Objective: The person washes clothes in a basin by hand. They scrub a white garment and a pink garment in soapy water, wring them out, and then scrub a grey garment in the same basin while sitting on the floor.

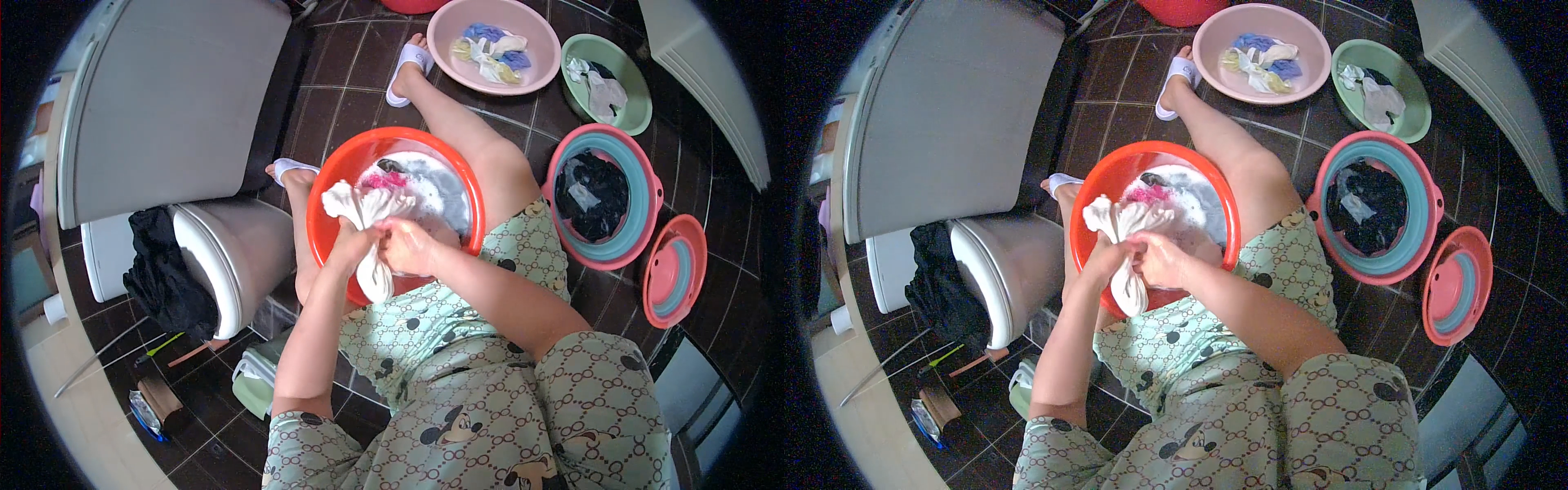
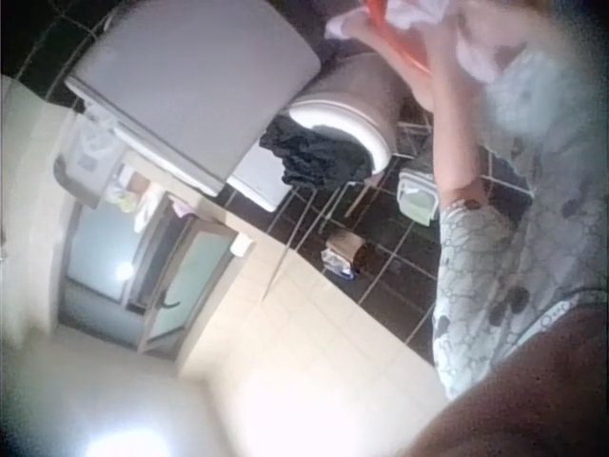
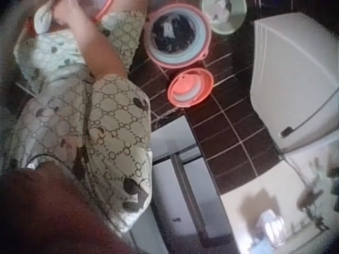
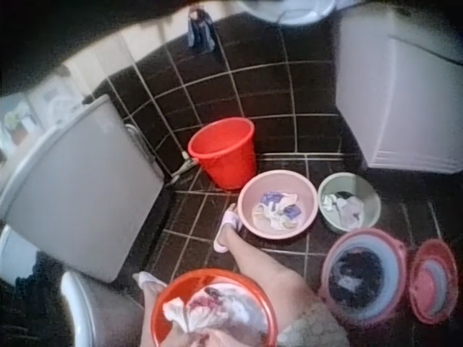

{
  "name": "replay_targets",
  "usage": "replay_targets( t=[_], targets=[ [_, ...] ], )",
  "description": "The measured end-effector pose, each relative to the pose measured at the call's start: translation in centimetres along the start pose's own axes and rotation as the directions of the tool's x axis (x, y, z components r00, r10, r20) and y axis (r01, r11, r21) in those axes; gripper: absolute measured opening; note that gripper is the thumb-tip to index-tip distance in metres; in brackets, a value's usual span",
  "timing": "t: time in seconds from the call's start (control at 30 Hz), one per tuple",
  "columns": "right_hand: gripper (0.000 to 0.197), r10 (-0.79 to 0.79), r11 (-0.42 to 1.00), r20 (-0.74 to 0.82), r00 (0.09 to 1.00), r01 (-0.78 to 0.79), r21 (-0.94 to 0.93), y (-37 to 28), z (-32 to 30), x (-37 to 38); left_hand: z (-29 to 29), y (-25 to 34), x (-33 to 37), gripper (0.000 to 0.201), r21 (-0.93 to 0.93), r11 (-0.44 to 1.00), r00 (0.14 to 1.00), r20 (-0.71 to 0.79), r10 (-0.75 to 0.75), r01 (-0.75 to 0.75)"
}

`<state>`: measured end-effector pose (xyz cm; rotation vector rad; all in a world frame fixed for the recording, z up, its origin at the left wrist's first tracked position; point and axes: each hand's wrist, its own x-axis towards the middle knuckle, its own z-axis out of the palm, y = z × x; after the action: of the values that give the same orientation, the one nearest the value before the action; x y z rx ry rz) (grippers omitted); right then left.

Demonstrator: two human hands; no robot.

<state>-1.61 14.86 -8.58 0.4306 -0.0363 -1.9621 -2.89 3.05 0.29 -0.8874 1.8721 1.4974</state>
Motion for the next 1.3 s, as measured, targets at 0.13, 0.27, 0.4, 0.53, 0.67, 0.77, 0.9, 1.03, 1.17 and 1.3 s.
replay_targets(
  t=[0.13, 0.27, 0.4, 0.53, 0.67, 0.77, 0.9, 1.03, 1.17, 1.3],
  targets=[
    [0.057, -0.053, 0.969, -0.313, 0.948, -0.027, -0.247, 1.0, 3.8, 0.1, -1.3, -1.8, -1.4, 0.086, 0.272, 0.935, 0.963, 0.2, 0.178, -0.229],
    [0.037, 0.006, 0.999, -0.266, 0.964, 0.003, 0.034, -0.5, 4.8, -0.6, -2.5, -1.8, -3.1, 0.062, -0.433, 0.892, 0.991, -0.02, 0.133, -0.129],
    [0.048, -0.024, 0.923, 0.124, 0.992, -0.025, 0.383, 1.9, 7.8, -1.2, -2.4, -8.6, -0.4, 0.058, -0.899, 0.432, 0.964, 0.046, 0.262, -0.074],
    [0.079, -0.034, 0.647, 0.358, 0.933, -0.252, 0.719, 3.9, 9.6, -3.1, 3.1, -9.0, 0.5, 0.059, -0.964, -0.048, 0.842, -0.251, 0.478, -0.261],
    [0.079, -0.042, 0.714, 0.374, 0.927, -0.234, 0.66, 4.8, 8.9, -4.3, 3.4, -7.1, 1.7, 0.06, -0.946, -0.175, 0.789, -0.324, 0.522, -0.272],
    [0.065, 0.002, 0.803, 0.03, 1.0, -0.02, 0.596, 4.5, 9.2, -4.9, 1.8, -6.9, 2.7, 0.06, -0.967, -0.094, 0.788, -0.247, 0.564, -0.236],
    [0.043, 0.155, 0.755, 0.289, 0.945, -0.302, 0.583, 3.4, 4.8, -4.0, -1.2, -5.8, 3.1, 0.056, -0.952, 0.294, 0.882, 0.069, 0.466, -0.081],
    [0.03, 0.298, 0.896, 0.111, 0.948, -0.318, 0.311, 2.1, 4.6, -3.0, -2.0, -3.1, 2.1, 0.029, -0.796, 0.6, 0.967, 0.091, 0.239, -0.073],
    [0.024, 0.251, 0.956, -0.105, 0.962, -0.263, -0.127, 1.7, 5.4, -1.9, -2.8, -1.3, 2.3, 0.029, -0.482, 0.824, 0.938, 0.009, 0.346, -0.299],
    [0.022, -0.03, 0.733, -0.307, 0.951, -0.188, -0.653, 1.9, 5.9, -1.2, -1.9, 0.6, 2.1, 0.033, 0.085, 0.874, 0.871, -0.085, 0.484, -0.478]
  ],
)
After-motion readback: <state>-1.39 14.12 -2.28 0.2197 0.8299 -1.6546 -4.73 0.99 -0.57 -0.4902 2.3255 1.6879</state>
